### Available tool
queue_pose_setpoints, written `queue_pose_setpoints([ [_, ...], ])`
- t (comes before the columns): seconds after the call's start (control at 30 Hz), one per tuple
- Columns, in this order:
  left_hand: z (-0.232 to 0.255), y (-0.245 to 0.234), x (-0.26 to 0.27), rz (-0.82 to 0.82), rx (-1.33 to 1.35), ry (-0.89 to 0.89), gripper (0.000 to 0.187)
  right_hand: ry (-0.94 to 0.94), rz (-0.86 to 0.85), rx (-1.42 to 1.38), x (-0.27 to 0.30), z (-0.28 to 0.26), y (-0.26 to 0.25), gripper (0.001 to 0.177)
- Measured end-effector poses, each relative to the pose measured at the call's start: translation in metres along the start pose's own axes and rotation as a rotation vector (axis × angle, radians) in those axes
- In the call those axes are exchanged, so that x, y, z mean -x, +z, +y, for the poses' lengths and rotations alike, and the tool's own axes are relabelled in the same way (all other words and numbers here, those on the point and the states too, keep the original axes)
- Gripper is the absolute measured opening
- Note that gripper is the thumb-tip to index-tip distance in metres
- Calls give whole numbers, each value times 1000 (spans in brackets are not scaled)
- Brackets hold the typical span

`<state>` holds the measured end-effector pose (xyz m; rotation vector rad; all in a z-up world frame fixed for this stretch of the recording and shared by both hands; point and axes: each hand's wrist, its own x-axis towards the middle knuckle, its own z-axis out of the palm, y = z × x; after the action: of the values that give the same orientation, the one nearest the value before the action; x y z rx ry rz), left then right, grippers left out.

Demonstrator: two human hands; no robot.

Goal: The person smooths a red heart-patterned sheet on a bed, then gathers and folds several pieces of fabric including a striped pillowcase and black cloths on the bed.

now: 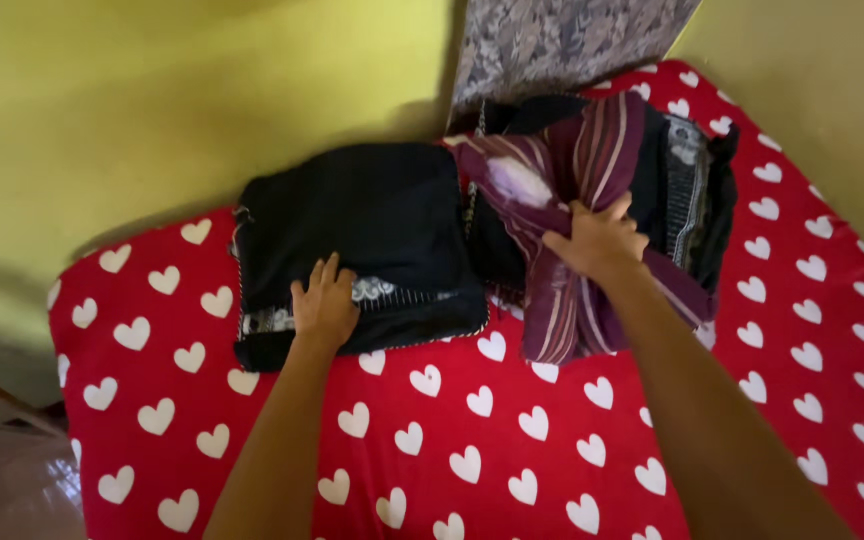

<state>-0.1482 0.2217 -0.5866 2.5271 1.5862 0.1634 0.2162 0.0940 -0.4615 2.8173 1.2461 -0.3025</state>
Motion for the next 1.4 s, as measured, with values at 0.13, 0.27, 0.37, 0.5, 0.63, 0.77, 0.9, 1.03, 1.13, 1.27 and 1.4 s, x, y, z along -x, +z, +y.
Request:
queue_pose_setpoints([
  [0.13, -6, 16, -5, -13, -178, 63, 53, -45, 15, -30, 5, 13, 5, 80],
  [0.27, -13, 28, -15, -98, -295, 62, 43, -58, 63, -18, 11, 14, 22, 80],
  [0.37, -16, 26, -13, -29, -261, 77, 19, -59, 100, -3, 16, 10, 37, 83],
  [0.5, -7, 0, -10, 15, -133, 17, 41, -55, 97, -24, 19, 8, 37, 82],
  [0.63, -1, -31, -4, 99, 97, 11, 36, -18, 91, -35, 31, 4, 23, 96],
  [0.77, -2, -47, 3, 151, 297, 103, 24, -13, 106, -18, 46, 0, 17, 100],
  [0.9, -5, -54, 6, 73, 384, 46, 29, -128, 270, -57, 60, 12, 18, 89],
  [1.03, -7, -56, 12, 91, 366, -43, 30, -80, 322, -153, 70, 8, 15, 66],
  [1.13, -10, -58, 6, 69, 430, -85, 29, -187, 292, -182, 70, 2, 15, 57],
  [1.27, -14, -58, -8, 40, 494, -96, 29, -649, 259, -184, 77, -15, 38, 58],
  [1.4, -23, -63, -22, 4, 525, -142, 26, -626, -110, -536, 87, -36, 68, 41],
])
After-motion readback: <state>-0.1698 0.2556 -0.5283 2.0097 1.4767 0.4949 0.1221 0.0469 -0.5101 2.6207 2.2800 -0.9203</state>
